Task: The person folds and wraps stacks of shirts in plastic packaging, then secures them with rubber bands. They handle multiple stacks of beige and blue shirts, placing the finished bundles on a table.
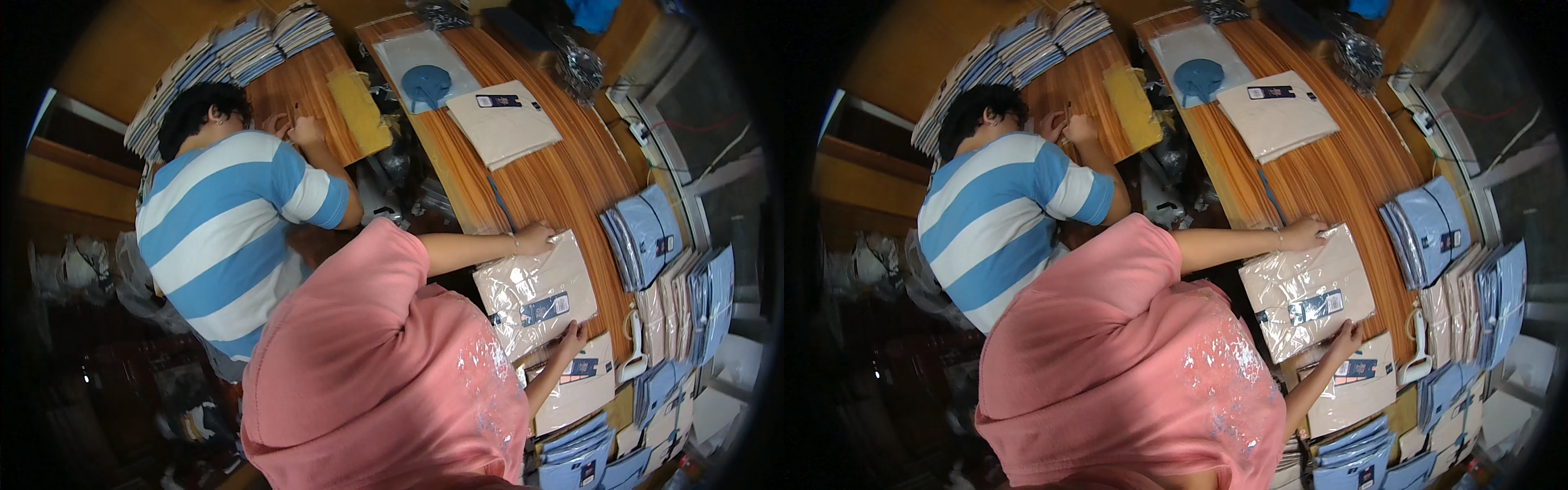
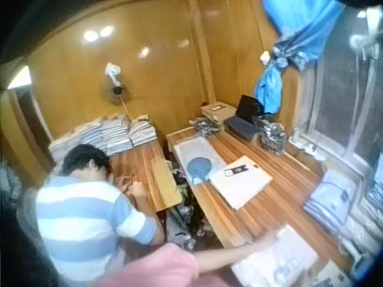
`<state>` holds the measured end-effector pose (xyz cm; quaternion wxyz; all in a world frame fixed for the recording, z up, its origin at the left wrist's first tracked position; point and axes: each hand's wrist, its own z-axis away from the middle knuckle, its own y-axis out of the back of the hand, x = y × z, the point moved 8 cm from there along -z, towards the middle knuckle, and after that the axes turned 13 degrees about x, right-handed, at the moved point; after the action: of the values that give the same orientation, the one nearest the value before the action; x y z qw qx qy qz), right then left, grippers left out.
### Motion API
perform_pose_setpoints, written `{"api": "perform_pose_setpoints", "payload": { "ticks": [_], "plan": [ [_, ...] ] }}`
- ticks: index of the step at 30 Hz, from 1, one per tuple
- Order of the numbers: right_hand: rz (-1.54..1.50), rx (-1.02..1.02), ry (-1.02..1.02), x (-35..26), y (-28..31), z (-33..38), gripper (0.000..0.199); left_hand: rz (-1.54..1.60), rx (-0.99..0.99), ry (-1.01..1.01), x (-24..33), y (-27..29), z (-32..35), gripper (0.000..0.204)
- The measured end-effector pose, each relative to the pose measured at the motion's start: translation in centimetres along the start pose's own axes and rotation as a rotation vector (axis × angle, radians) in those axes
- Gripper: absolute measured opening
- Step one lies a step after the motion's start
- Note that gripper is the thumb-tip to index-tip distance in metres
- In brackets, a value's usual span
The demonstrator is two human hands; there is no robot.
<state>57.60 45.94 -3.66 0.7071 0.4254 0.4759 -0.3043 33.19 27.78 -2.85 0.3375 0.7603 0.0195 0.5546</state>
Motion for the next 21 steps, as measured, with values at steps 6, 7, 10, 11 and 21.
{"api": "perform_pose_setpoints", "payload": {
  "ticks": [6, 7, 10, 11, 21],
  "plan": [
    [0.036, 0.008, 0.112, 0.7, -0.6, -2.1, 0.049, 0.025, -0.037, 0.139, -0.4, -0.5, -1.2, 0.041],
    [0.012, -0.014, 0.103, 0.7, -0.9, -2.0, 0.053, 0.039, -0.023, 0.154, -1.0, -0.5, -1.2, 0.041],
    [0.130, -0.007, 0.138, -1.5, -0.5, 0.9, 0.060, -0.012, 0.047, 0.173, -0.6, 0.7, -0.4, 0.048],
    [0.155, 0.094, 0.122, -2.1, 0.7, 2.8, 0.065, -0.044, 0.104, 0.175, 0.0, 2.1, 0.4, 0.050],
    [0.068, -0.256, -0.057, 1.6, 0.4, 13.6, 0.063, 0.108, -0.263, 0.081, -2.2, 3.0, 13.0, 0.074]
  ]
}}
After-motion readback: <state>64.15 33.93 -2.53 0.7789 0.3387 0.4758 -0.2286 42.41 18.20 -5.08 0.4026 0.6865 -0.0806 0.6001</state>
